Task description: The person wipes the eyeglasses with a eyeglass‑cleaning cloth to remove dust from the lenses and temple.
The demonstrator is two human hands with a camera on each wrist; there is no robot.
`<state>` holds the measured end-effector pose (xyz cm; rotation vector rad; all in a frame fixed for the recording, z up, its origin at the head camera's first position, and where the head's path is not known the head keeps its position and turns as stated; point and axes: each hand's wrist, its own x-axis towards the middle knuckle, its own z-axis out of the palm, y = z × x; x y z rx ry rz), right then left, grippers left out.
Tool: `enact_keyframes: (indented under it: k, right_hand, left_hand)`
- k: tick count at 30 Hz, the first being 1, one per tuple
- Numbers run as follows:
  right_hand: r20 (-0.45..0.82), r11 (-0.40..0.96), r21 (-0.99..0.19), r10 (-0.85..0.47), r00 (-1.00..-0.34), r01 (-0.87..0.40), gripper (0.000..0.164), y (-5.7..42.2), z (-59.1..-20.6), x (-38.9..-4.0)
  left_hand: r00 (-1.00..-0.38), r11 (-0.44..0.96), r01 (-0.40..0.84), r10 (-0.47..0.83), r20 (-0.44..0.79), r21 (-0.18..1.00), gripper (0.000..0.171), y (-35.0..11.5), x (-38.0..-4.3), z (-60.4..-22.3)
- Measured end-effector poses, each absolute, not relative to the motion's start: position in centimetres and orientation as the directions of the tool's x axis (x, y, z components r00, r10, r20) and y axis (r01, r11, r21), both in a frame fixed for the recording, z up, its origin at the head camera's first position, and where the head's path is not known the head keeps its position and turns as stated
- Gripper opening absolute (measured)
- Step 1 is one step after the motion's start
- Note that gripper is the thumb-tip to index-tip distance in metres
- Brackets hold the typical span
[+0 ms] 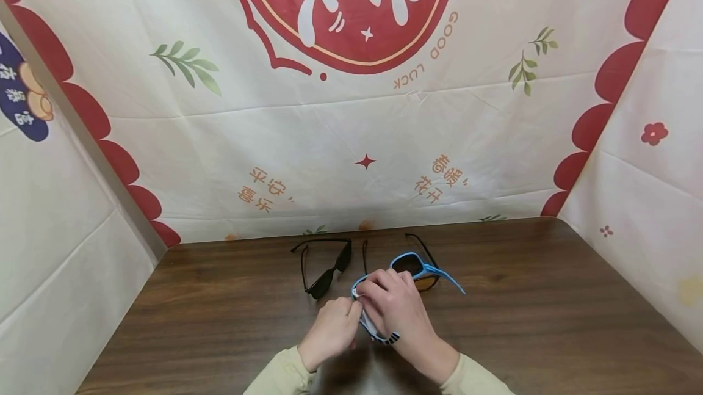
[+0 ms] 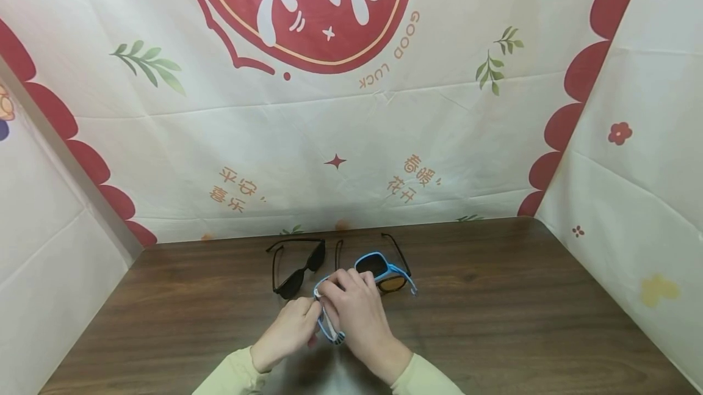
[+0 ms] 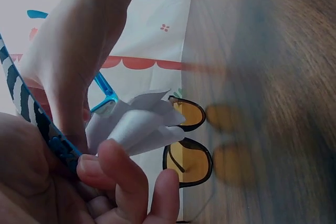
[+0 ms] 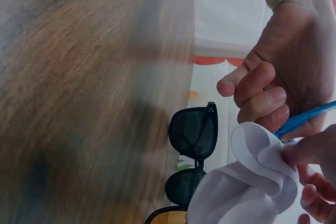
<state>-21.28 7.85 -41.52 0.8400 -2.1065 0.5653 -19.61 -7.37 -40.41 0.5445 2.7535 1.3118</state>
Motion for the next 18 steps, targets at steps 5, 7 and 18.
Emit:
enact_keyframes:
  k: [5,7,18]
  right_hand:
    - [0.78,0.67,-0.117,-0.395,-0.486,-0.733,0.013,7.9,-41.86,-20.98]
    - [0.781,0.674,-0.105,-0.399,-0.48,-0.731,0.01,7.96,-41.96,-20.91]
    - [0.759,0.752,-0.034,-0.409,-0.506,-0.659,0.016,8.37,-41.53,-20.99]
  left_hand:
    - [-0.938,0.561,0.274,0.335,0.089,0.781,0.038,-7.63,-19.68,-40.23]
    - [-0.938,0.562,0.271,0.338,0.082,0.782,0.039,-7.69,-19.75,-40.11]
    - [-0.94,0.573,0.266,0.334,0.076,0.775,0.034,-7.84,-19.8,-39.79]
